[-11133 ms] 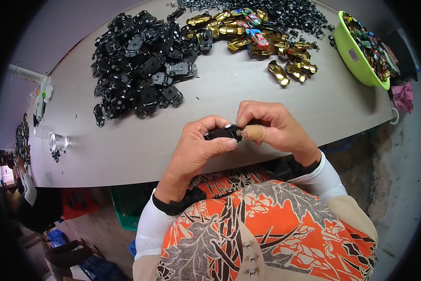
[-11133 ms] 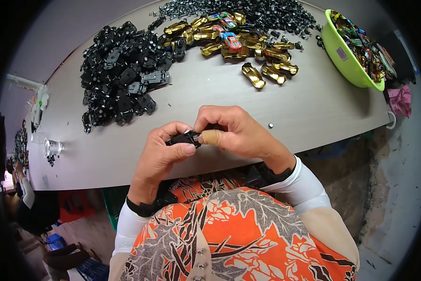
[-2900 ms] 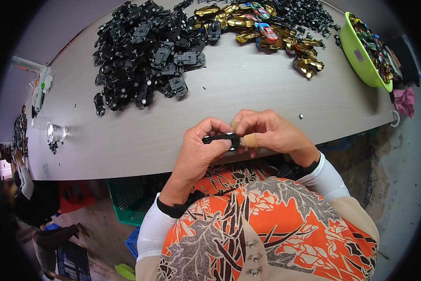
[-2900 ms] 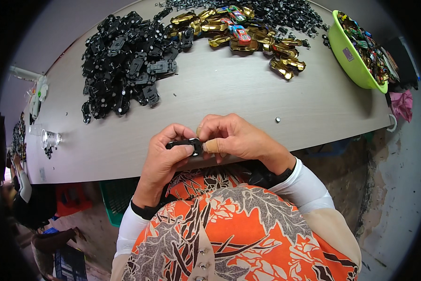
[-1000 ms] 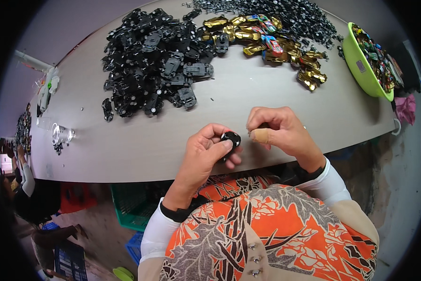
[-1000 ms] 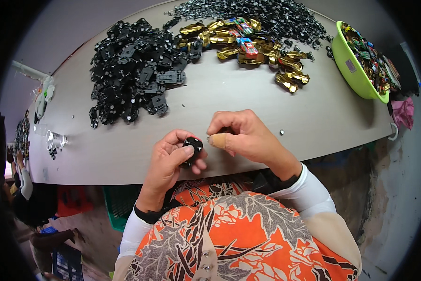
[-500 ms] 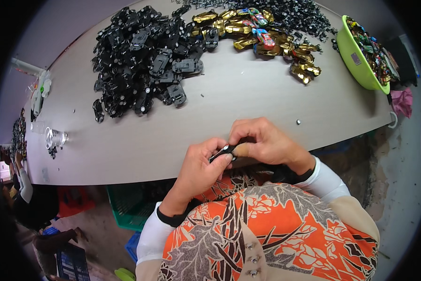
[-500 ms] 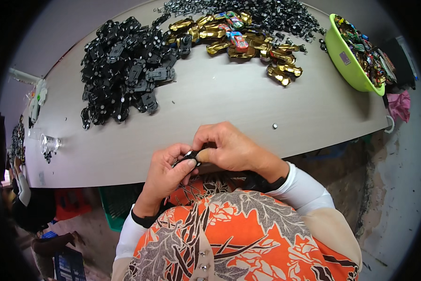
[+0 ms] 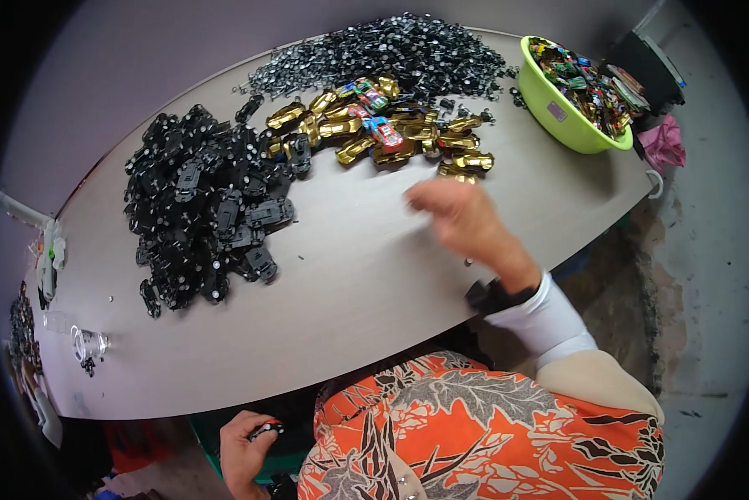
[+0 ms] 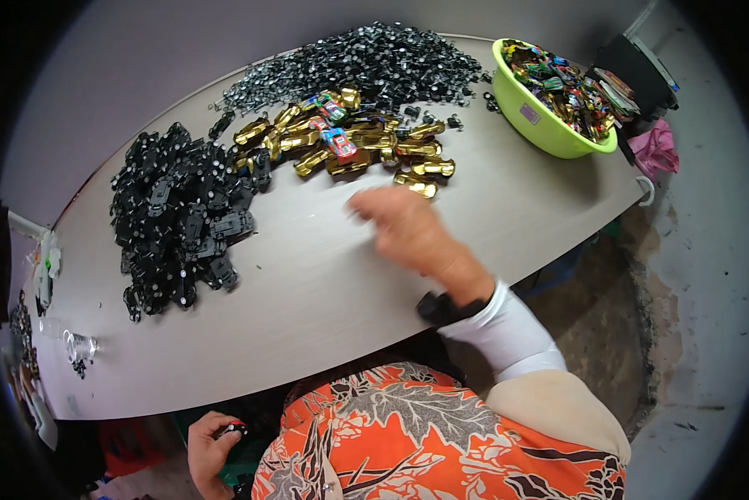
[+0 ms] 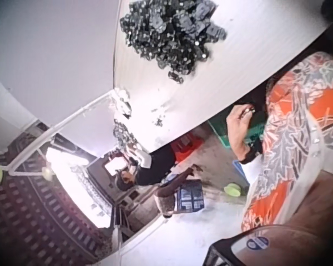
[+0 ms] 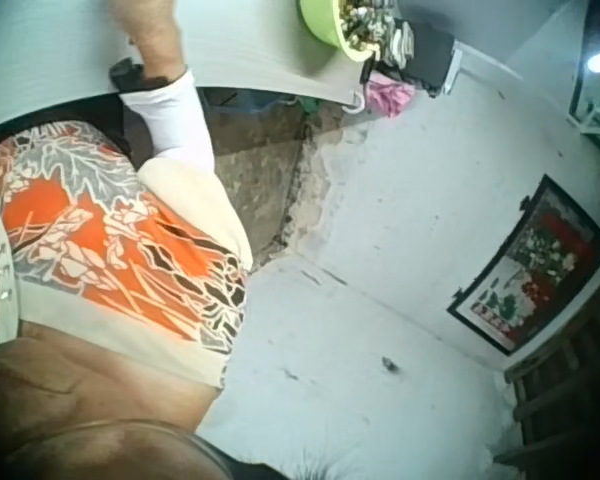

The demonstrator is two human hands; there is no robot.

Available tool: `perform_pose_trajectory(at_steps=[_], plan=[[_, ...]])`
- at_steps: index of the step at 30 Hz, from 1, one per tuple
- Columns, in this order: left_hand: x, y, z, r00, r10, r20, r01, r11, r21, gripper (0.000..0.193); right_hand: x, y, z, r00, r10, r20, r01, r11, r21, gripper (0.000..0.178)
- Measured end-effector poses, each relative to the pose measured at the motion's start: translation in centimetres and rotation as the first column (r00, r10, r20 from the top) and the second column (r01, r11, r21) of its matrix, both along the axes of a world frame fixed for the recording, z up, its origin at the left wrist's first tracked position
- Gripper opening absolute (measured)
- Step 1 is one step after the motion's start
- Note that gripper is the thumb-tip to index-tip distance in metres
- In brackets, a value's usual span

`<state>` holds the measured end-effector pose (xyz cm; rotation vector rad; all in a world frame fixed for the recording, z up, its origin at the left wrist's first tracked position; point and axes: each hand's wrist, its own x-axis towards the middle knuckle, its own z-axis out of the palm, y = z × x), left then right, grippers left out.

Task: The person assembles small toy cars by hand at a workbench. They pick up black chassis and gold-colored bodies, align the parts, and press them together to form complete units. The person handles the components one at a time, repeatedly performing the same assembly motion throughout the clip.

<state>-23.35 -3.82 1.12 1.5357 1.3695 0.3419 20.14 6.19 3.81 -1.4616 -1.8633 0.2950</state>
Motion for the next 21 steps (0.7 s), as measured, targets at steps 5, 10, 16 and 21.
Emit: perform_pose_trajectory(at_steps=[5,10,16,21], plan=[[-1.9,-0.6,-0.1,0.911,0.064,-0.407,-0.028,0.995,0.094,0.033,4.3,1.3,-1.4,0.917,-0.263,0.299,0.242,0.964,0.106,0.026],[7.1,6.1,5.3,0.994,0.096,-0.052,-0.064,0.897,0.438,0.016,1.8,2.2,-1.4,0.941,-0.216,0.262,0.258,0.956,-0.140,0.022],[14.7,14.4,2.9,0.889,0.187,-0.419,0.198,0.666,0.719,0.025,-3.8,1.0,-1.9,0.485,-0.156,-0.860,-0.258,0.914,-0.312,0.017],[16.2,15.7,2.0,0.732,0.210,-0.648,0.333,0.719,0.610,0.025,-3.0,-0.5,-1.8,0.892,-0.211,-0.399,0.030,0.909,-0.415,0.010]])
